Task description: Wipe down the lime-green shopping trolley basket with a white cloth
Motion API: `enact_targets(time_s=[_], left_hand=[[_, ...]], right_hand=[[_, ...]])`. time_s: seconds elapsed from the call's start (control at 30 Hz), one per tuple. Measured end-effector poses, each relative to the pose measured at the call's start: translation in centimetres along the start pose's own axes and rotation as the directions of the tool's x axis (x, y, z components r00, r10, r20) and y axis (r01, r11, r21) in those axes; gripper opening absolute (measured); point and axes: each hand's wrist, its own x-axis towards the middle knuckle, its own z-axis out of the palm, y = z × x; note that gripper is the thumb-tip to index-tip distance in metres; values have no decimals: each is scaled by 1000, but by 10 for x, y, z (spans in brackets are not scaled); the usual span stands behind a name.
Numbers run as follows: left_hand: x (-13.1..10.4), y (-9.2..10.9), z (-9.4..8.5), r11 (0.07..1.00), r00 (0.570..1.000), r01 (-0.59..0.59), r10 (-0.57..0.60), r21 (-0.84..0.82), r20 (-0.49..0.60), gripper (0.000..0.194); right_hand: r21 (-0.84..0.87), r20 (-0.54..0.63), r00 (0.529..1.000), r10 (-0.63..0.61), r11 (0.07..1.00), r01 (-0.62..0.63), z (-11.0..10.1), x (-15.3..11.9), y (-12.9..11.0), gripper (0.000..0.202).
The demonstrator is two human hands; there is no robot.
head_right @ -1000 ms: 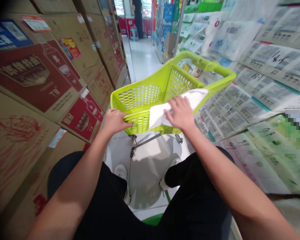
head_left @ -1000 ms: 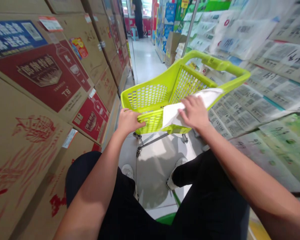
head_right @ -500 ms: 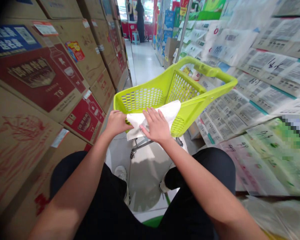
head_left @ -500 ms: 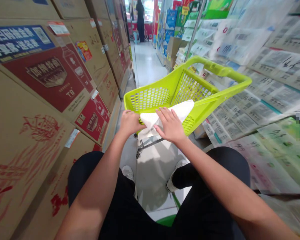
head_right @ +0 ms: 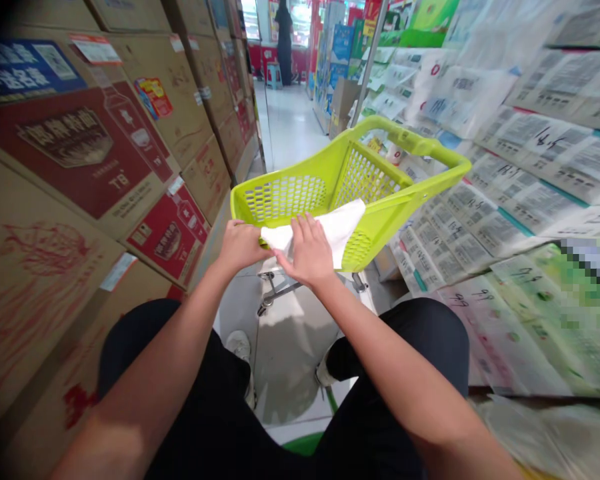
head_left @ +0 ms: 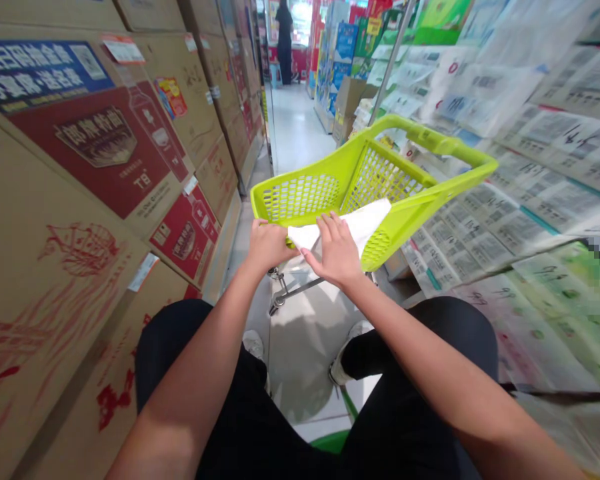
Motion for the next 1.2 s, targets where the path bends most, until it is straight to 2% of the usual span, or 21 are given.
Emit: enact_targets(time_s=[0.03, 0.1, 0.17, 0.27, 0.33, 0.4, 0.47, 0.57, 0.63, 0.67, 0.7, 0.77, 0.9, 0.97, 1.03, 1.1, 1.2], left_hand=[[0, 0, 0, 1000, 1000, 4, -4, 1, -8, 37], [0, -4, 0, 1000, 1000, 13, -13, 10, -15, 36], [-1, -10, -1, 1000, 1000, 21, -21, 19, -7, 36], [-4, -15, -2, 1000, 1000, 22, -22, 20, 6, 38], [-5, -12, -3, 999, 1000, 27, -27, 24, 8, 40], [-5, -6, -3, 999, 999, 43, -43, 33, 0, 40], [-5, 1, -2, 998, 998, 58, -57, 39, -17, 40], [-3, 4, 0, 998, 999, 43, -43, 34, -17, 37], [-3, 0, 0, 999, 999, 35, -34, 33, -12, 36], [-4, -3, -1, 999, 999, 39, -38, 35, -15, 37], [-4, -7, -1, 998, 999, 45, -45, 38, -18, 38], [-5, -16, -2, 998, 998, 56, -55, 40, -22, 39], [-8, -23, -3, 999, 1000, 27, -27, 34, -11, 37], [-9, -20, -3, 999, 1000, 15, -14, 36, -14, 39], [-9, -14, -1, 999, 1000, 12, -12, 37, -17, 42], [-7, -9, 1, 999, 1000, 16, -15, 30, -20, 44], [-3, -6, 3, 1000, 1000, 8, -8, 3, -27, 42]], right_hand=[[2, 19, 999, -29, 1000, 29, 2, 0, -4, 82], [-34, 49, 997, -65, 997, 66, -8, -1, 8, 80], [-108, 43, 998, -39, 993, 44, -30, -4, 41, 77], [-220, -37, 998, 50, 974, -57, -64, -6, 99, 74], [-244, -92, 991, 97, 963, -117, -73, -3, 116, 73], [-212, -147, 976, 162, 958, -191, -63, 0, 101, 72], [-135, -172, 961, 217, 961, -241, -39, 4, 57, 74], [-21, -74, 987, 144, 989, -146, 0, 7, -19, 83], [-3, -3, 999, 47, 999, -47, 10, 7, -43, 83], [-15, 29, 1000, 10, 1000, -10, 8, 6, -41, 83], [-45, 51, 999, -4, 999, 6, 2, 4, -31, 82], [-151, 45, 998, 42, 988, -34, -22, -1, 10, 81], [-352, -91, 978, 189, 912, -209, -77, -7, 104, 80], [-368, -140, 962, 235, 889, -271, -85, -4, 121, 81], [-337, -158, 952, 262, 892, -301, -73, 0, 104, 82], [-272, -119, 966, 230, 928, -255, -46, 4, 63, 82], [-134, -2, 996, 85, 987, -85, -9, 7, -3, 82]])
